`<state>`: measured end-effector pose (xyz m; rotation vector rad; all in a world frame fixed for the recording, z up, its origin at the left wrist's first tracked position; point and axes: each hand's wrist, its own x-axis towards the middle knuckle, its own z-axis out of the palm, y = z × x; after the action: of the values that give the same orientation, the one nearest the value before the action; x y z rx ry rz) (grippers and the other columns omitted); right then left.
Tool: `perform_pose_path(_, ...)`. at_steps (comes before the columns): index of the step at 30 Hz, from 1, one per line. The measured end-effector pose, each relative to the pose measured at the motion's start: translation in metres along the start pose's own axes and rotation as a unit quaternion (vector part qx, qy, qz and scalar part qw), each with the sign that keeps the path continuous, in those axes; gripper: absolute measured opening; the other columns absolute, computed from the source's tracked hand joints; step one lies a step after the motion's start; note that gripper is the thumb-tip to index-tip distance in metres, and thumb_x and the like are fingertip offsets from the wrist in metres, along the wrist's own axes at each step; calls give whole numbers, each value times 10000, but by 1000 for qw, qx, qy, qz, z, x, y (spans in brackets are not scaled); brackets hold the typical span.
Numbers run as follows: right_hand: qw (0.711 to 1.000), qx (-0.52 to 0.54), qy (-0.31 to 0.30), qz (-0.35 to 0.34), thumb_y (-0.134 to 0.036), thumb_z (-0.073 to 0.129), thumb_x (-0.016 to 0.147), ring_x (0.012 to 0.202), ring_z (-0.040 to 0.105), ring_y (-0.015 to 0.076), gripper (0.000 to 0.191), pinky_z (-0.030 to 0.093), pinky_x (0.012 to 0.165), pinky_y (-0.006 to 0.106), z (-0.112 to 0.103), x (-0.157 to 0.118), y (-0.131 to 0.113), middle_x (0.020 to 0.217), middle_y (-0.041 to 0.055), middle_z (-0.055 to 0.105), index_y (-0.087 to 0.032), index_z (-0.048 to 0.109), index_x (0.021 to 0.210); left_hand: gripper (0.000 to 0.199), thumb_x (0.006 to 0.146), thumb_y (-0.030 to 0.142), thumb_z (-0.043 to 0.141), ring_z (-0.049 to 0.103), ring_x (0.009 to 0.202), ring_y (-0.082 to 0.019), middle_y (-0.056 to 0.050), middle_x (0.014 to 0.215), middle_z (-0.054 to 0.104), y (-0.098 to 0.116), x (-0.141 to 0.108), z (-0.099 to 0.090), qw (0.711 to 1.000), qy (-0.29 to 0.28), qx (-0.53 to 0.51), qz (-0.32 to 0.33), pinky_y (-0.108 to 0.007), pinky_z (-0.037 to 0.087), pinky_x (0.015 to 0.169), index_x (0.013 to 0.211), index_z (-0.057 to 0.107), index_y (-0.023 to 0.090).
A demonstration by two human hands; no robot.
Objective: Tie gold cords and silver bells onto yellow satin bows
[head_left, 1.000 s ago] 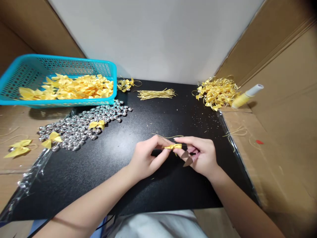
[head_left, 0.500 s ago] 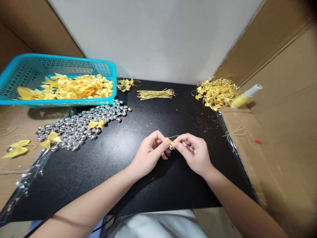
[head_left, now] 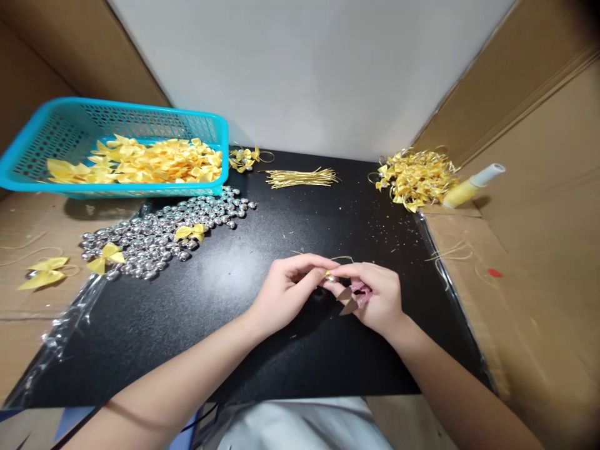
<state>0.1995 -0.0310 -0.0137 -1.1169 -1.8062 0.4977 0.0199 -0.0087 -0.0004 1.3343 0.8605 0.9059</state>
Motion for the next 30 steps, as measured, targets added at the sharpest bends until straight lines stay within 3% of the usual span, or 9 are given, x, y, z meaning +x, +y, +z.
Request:
perform_pose_path(4,989,102,10,110,-246,754,752,382,405,74,57,349,417,228,-3,8,-12,509,-51,565,-227,704,774,186,865,302,595,630,766,-164,-50,842,713,4,1,-4,997,-36,62,31,-263,482,712,907,708,160)
perform_pose_path(7,960,185,13,210,-349,780,727,376,284,57,179,269,388,220,-3,13,-16,427,-92,375,-203,680,698,203,841,349,646,579,752,-161,-44,788,661,5,2,-5,991,-47,105,70,-273,461,732,772,684,162)
perform_pose_path(10,934,244,8,261,-418,812,666,398,253,52,266,263,393,218,-3,16,-15,429,-102,310,-190,675,665,371,872,512,580,590,794,-174,-60,830,653,1,5,-2,997,-53,-51,1,-293,486,761,762,661,167)
perform_pose_path(13,920,274,-3,281,-443,826,629,400,274,49,296,333,399,222,-2,17,-13,435,-100,336,-183,691,667,432,854,605,556,628,806,-170,-51,883,667,-3,7,-1,949,-75,-270,-149,-313,530,765,917,650,188)
perform_pose_path(15,915,279,-13,290,-431,841,609,396,299,49,292,389,412,230,-3,18,-13,433,-102,348,-180,705,672,381,819,522,660,646,825,-160,-44,921,676,-4,8,-1,923,-83,-317,-204,-307,543,778,1009,640,192)
perform_pose_path(21,903,315,-45,288,-393,871,592,409,446,76,271,458,451,248,-4,20,-15,450,-64,476,-172,730,662,350,768,408,755,653,766,-146,-46,833,669,-1,9,-3,910,-115,-320,-237,-244,542,675,957,626,143)
perform_pose_path(27,906,305,-39,291,-393,875,581,409,400,67,259,408,445,234,-4,20,-13,419,-87,384,-183,740,649,204,807,267,707,599,655,-82,-12,763,656,0,8,-2,905,-129,-325,-242,-166,460,585,896,552,170)
perform_pose_path(30,914,283,-34,289,-387,876,571,408,288,44,259,303,410,211,-5,20,-12,422,-102,308,-178,738,638,225,840,280,693,590,654,-82,22,746,634,-2,7,0,917,-114,-317,-214,-176,464,590,933,503,203)
